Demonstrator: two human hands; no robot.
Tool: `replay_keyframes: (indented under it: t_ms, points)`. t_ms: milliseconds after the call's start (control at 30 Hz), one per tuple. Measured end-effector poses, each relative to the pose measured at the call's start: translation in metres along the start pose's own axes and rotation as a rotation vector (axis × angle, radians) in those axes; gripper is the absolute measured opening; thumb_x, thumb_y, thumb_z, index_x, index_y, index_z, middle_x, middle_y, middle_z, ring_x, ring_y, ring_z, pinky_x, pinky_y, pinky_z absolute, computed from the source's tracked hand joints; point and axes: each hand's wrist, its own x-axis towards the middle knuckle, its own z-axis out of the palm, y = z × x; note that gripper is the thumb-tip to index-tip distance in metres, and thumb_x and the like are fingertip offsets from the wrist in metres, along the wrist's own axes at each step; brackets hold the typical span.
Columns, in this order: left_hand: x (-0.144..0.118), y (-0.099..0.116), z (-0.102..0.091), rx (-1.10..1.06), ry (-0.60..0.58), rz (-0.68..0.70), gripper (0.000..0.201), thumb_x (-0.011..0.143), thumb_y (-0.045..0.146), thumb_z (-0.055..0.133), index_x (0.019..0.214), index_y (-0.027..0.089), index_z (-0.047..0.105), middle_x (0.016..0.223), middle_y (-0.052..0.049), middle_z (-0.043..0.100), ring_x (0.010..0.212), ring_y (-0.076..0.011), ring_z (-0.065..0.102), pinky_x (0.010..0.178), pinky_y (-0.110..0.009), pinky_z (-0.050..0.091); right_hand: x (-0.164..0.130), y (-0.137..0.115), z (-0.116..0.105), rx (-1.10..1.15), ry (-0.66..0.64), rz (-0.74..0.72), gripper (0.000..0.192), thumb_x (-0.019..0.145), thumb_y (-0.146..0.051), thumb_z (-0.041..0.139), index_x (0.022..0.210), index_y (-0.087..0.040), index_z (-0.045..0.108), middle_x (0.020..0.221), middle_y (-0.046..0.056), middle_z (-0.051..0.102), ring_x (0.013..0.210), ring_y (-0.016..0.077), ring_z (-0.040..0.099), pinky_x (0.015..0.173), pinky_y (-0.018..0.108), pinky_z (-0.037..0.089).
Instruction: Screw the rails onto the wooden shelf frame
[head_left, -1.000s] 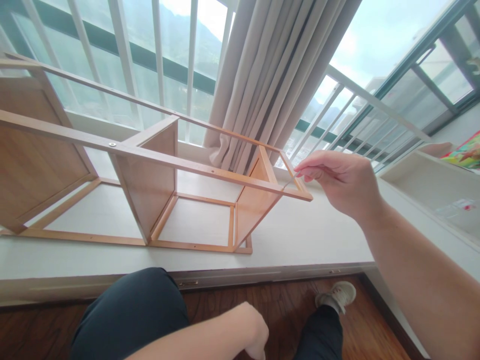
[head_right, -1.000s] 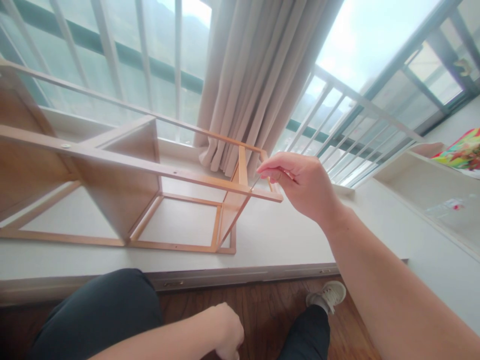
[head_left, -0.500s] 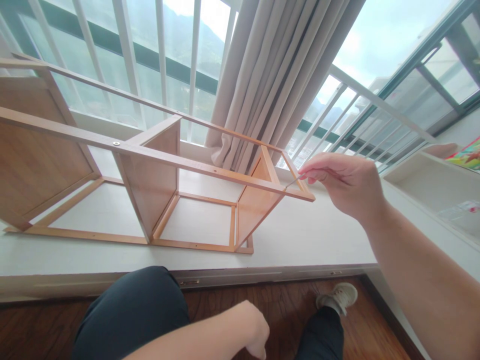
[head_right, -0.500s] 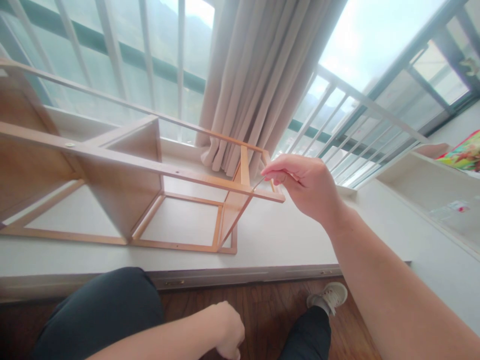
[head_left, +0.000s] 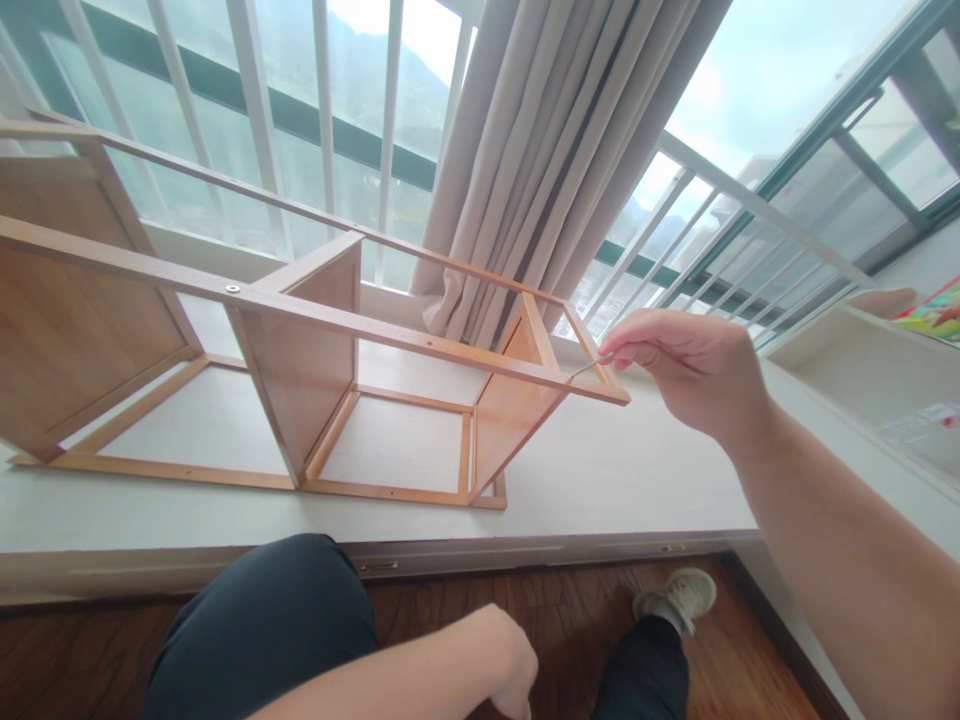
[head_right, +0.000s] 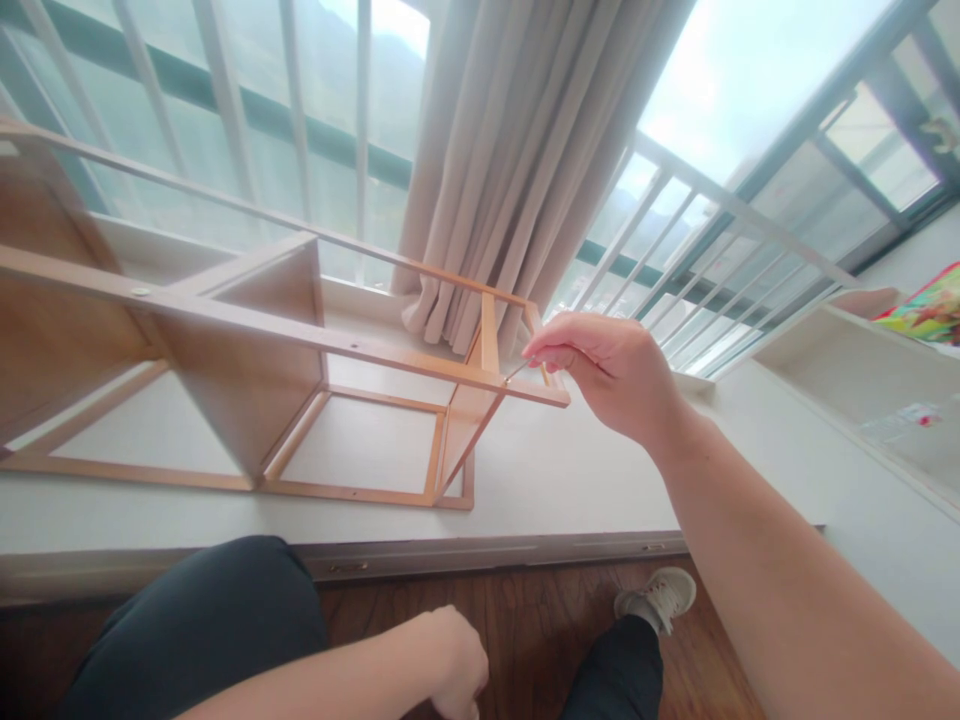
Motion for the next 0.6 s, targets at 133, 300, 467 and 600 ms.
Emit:
replay_keyframes:
  t_ms: [133,300,467,600]
  points:
    - [0.005,-0.002,0.004,-0.012,0.013,0.021,0.038,0.069,0.057,0.078,0.094,0.030,0.088,0.094,-0.012,0.084,0.093,-0.0388,0.079,0.080,-0.051,0.060,0.000,0.001,-0.001,0.048,-0.003,-0.040,0.016,0.099,-0.028,0.066,0.090,-0.030,0.079,0.088,0.002,0.078,0.081,0.0227,0.072,0.078,0.041,0.056]
    - [0.009,-0.003,0.008,-0.053,0.056,0.004,0.034,0.071,0.059,0.076,0.086,0.030,0.088,0.087,-0.013,0.083,0.089,-0.0389,0.079,0.080,-0.053,0.060,0.006,0.005,-0.003,0.080,-0.054,-0.043,0.015,0.099,-0.035,0.068,0.091,-0.034,0.080,0.094,0.003,0.078,0.088,0.0254,0.072,0.081,0.044,0.056]
    - [0.010,-0.004,0.010,-0.042,0.053,0.012,0.030,0.066,0.059,0.078,0.076,0.032,0.086,0.079,-0.009,0.082,0.083,-0.0356,0.079,0.076,-0.048,0.059,0.020,0.008,-0.007,0.136,-0.139,-0.037,0.018,0.096,-0.045,0.072,0.086,-0.032,0.081,0.093,0.004,0.079,0.088,0.0257,0.072,0.083,0.046,0.058]
    - [0.003,-0.003,0.004,-0.023,0.014,-0.001,0.033,0.069,0.053,0.077,0.090,0.030,0.088,0.090,-0.012,0.084,0.091,-0.0409,0.079,0.078,-0.053,0.061,0.030,0.008,-0.011,0.147,-0.212,0.023,0.019,0.093,-0.049,0.074,0.083,-0.035,0.081,0.091,0.002,0.079,0.090,0.0259,0.074,0.086,0.046,0.059]
